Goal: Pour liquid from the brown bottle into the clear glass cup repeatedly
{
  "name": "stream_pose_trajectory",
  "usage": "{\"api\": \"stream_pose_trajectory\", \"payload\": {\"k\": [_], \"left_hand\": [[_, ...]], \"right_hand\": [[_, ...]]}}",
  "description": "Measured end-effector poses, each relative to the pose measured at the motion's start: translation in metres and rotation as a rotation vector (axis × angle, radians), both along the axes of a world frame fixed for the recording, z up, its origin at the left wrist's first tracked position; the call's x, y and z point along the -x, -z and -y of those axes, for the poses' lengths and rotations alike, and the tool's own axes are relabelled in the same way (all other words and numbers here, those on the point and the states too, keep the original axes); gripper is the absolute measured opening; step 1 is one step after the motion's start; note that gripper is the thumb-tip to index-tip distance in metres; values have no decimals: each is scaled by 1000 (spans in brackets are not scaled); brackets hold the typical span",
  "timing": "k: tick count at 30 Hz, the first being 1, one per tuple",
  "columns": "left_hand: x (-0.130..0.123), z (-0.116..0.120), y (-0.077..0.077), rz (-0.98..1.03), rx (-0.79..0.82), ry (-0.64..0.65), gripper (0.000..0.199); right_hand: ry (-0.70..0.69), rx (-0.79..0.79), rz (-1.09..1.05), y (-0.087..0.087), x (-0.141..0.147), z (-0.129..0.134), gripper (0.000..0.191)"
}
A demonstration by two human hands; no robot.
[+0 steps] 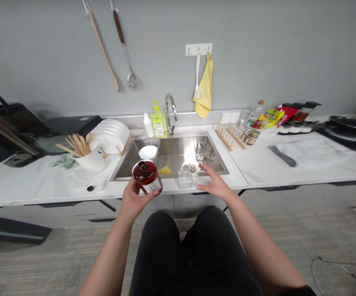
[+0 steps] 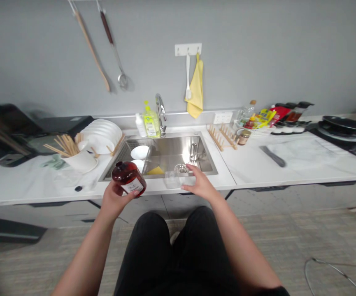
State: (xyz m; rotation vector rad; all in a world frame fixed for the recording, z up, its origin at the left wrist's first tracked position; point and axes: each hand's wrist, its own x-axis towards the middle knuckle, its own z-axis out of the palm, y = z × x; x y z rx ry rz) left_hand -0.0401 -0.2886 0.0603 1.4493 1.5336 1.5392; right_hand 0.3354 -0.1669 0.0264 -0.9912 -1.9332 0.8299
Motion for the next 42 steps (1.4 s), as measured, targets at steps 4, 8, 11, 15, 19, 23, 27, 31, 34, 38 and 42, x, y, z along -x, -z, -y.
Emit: {"api": "stream_pose_trajectory", "payload": {"k": [4,8,11,15,19,23,27,31,34,38,42], "left_hand": [[0,-13,20,35,17,-7,67],[0,-20,32,64,30,-6,66],[1,-26,34,44,27,-18,69],[5,-47,37,8,0,5,71],[2,-81,38,-28,-38,50,72],[-10,-123,35,-35,-53,96,72],[-23,-173,35,-61,-34,97,74],[-30,-222,45,-126,-91,96,83],[-31,-249,60,-160,-97,95,87],[-27,-260,76,-219,-59,69,91],[-23,-257,80,-239,-30,99,93]], "right_hand": [[-92,69,7,17,27,-7,118],[-114,95,7,26,50,-17,113],[-79,95,18,29,59,-23,95],[-65,99,-17,24,57,-37,81],[-7,88,-64,10,47,-64,81],[11,94,-102,4,42,-101,89],[24,165,-165,8,48,-141,83],[-13,249,-226,19,57,-180,82],[-45,300,-244,34,65,-198,80],[-28,305,-248,57,71,-202,79],[-49,309,-222,66,71,-198,78]]}}
